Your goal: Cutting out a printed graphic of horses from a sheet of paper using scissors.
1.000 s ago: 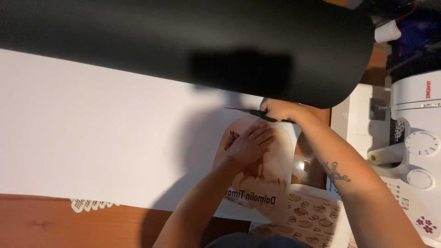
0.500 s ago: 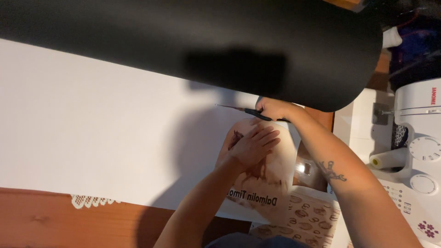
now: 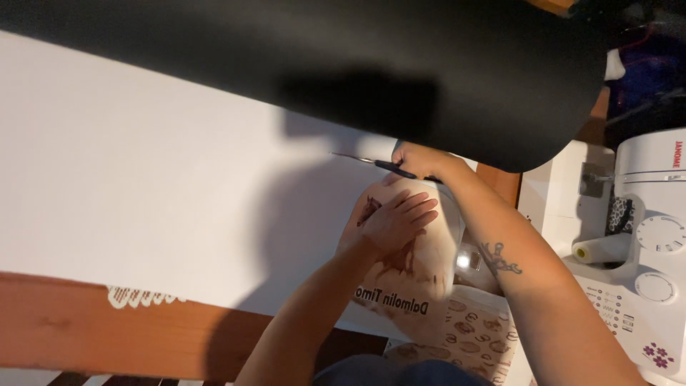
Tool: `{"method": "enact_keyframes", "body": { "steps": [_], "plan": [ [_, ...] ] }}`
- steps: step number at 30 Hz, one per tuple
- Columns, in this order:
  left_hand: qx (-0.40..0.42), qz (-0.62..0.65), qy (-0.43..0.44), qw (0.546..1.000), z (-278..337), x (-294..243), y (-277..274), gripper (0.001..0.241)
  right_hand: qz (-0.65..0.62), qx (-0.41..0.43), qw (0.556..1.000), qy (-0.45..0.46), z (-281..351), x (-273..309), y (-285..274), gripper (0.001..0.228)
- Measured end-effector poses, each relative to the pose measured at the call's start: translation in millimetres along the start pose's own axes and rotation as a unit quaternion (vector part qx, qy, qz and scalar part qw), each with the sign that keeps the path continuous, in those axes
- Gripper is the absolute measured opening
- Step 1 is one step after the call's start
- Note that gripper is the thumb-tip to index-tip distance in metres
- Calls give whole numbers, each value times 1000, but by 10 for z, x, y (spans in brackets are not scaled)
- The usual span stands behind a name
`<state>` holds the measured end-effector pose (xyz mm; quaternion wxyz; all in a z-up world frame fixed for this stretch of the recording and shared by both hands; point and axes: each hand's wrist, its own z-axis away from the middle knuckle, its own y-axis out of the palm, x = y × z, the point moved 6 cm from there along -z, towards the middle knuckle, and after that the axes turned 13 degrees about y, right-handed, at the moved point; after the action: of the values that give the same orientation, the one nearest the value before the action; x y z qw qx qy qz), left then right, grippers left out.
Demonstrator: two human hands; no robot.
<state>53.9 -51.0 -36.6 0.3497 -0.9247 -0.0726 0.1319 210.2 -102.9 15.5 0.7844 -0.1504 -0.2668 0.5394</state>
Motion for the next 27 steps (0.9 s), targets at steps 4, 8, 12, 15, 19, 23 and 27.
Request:
{"method": "enact_keyframes", "body": {
  "steps": [4, 8, 12, 15, 19, 23, 27],
  "plan": [
    [-28, 59, -27, 997, 44, -41, -431, 36, -39, 13, 999, 27, 3, -22, -7, 36],
    [25, -93, -283, 954, 507, 196, -1189, 54, -15, 21, 1000, 17, -172, -114, 20, 41],
    [98, -57, -494, 862, 820, 313, -1548, 76, 18, -12, 1000, 18, -58, -59, -31, 36],
    [175, 37, -575, 799, 956, 326, -1183, 70, 37, -12, 999, 11, -77, -85, 26, 38],
    [277, 18, -536, 798, 1117, 237, -924, 54, 8, -15, 1000, 15, 239, 178, -29, 34],
    [166, 92, -564, 804, 992, 186, -1472, 31, -23, -9, 1000, 3, 327, 218, -26, 33],
    [143, 72, -537, 828, 1081, 446, -2264, 37, -37, -2, 999, 1, 265, 197, -29, 35]
  ]
}}
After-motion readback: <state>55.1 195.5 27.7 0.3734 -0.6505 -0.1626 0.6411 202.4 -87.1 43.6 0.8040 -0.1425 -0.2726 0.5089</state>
